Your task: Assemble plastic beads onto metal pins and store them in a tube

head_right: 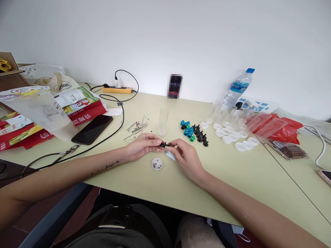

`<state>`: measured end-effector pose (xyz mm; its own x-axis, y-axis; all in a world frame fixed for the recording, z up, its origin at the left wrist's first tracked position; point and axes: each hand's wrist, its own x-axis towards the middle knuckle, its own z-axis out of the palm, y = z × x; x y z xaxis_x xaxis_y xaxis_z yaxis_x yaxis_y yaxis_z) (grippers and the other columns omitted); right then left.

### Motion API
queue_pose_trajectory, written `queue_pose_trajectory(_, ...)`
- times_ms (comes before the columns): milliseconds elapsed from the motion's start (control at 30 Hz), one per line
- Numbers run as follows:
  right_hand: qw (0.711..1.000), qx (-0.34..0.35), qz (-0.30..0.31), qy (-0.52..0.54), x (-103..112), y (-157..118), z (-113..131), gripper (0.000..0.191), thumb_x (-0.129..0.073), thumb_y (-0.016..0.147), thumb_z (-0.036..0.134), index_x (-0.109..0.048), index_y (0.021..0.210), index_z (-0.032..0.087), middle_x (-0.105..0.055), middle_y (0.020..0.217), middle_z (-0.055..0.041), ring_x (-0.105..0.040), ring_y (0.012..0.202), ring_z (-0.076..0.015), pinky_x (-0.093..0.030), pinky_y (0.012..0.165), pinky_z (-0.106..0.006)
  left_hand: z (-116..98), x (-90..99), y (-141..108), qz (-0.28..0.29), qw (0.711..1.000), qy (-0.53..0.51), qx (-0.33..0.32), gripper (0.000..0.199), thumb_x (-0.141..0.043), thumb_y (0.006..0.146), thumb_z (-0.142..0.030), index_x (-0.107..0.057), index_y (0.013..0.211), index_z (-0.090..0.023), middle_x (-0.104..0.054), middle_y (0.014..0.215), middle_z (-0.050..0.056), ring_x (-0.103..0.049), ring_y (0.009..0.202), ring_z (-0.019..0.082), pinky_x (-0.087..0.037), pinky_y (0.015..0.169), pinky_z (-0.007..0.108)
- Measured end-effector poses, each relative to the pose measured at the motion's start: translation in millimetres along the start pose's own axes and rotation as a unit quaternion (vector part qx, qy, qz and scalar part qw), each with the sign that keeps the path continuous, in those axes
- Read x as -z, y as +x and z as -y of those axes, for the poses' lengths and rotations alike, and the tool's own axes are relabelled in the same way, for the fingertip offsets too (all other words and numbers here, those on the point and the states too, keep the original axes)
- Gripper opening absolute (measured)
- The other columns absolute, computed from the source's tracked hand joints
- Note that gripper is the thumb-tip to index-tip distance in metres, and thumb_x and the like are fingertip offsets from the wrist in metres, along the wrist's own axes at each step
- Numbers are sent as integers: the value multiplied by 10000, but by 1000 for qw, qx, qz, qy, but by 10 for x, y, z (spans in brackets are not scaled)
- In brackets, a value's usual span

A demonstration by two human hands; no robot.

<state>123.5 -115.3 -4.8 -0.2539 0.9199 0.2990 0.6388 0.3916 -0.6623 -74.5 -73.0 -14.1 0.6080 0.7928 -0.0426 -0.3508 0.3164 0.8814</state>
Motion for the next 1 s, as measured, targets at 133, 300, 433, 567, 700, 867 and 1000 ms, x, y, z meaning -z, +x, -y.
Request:
queue_pose_trajectory(133, 1000, -13, -11, 18, -25, -7, -21, 172, -506, 865, 381, -539, 955, 238, -555, 660, 20, -494, 571, -128, -384, 549, -250, 7, 7, 13, -4, 1000, -5, -6, 257, -724, 684, -227, -658, 864, -57, -687, 835, 116, -667, 817, 198, -495, 849, 330)
queue_pose_trajectory(300, 999, -30, -5, 20, -20, -11, -25, 200, -488, 866, 426, -529, 905, 235, -521, 599, 32, -489, 549, -133, -370, 530, -250, -8, -1, 10, 12, 1000, -6, -2, 274, -729, 674, -214, -660, 883, -51, -689, 825, 123, -669, 815, 200, -489, 856, 330)
queue_pose_trajectory(433, 1000, -11, 9, 16, 8, -6, -5, 261, -418, 900, 425, -533, 800, 213, -527, 603, 23, -477, 551, -127, -356, 544, -253, -21, -10, -6, 29, 1000, 2, 3, 299, -739, 658, -208, -664, 902, -53, -691, 831, 125, -665, 834, 205, -485, 860, 326)
queue_pose_trajectory(567, 1000, 6, 18, 16, 26, -2, 12, 314, -373, 921, 406, -520, 729, 205, -525, 580, 21, -471, 557, -129, -350, 559, -255, -22, -14, -15, 33, 999, 7, 2, 303, -735, 664, -204, -662, 916, -51, -691, 832, 126, -664, 838, 205, -486, 856, 321)
queue_pose_trajectory(700, 1000, -9, 1, 17, 8, -6, 0, 190, -451, 889, 394, -536, 876, 225, -517, 578, 35, -476, 543, -133, -359, 545, -253, -4, -9, -3, 10, 1000, -10, -12, 271, -738, 657, -187, -665, 885, -58, -690, 850, 113, -668, 818, 197, -491, 850, 319)
queue_pose_trajectory(867, 1000, -6, -19, 18, -14, -10, -30, 150, -517, 857, 359, -527, 947, 239, -512, 583, 36, -490, 560, -141, -380, 550, -255, 20, 8, 18, -1, 1000, -18, -15, 260, -735, 662, -184, -660, 875, -55, -689, 855, 115, -668, 808, 190, -493, 848, 314)
queue_pose_trajectory(1000, 1000, -12, -9, 22, -1, -13, -26, 183, -487, 870, 395, -538, 941, 234, -521, 593, 26, -498, 557, -143, -383, 541, -260, 20, 14, 22, -1, 1000, -20, -17, 249, -731, 668, -186, -659, 870, -59, -687, 869, 103, -669, 798, 182, -492, 854, 310)
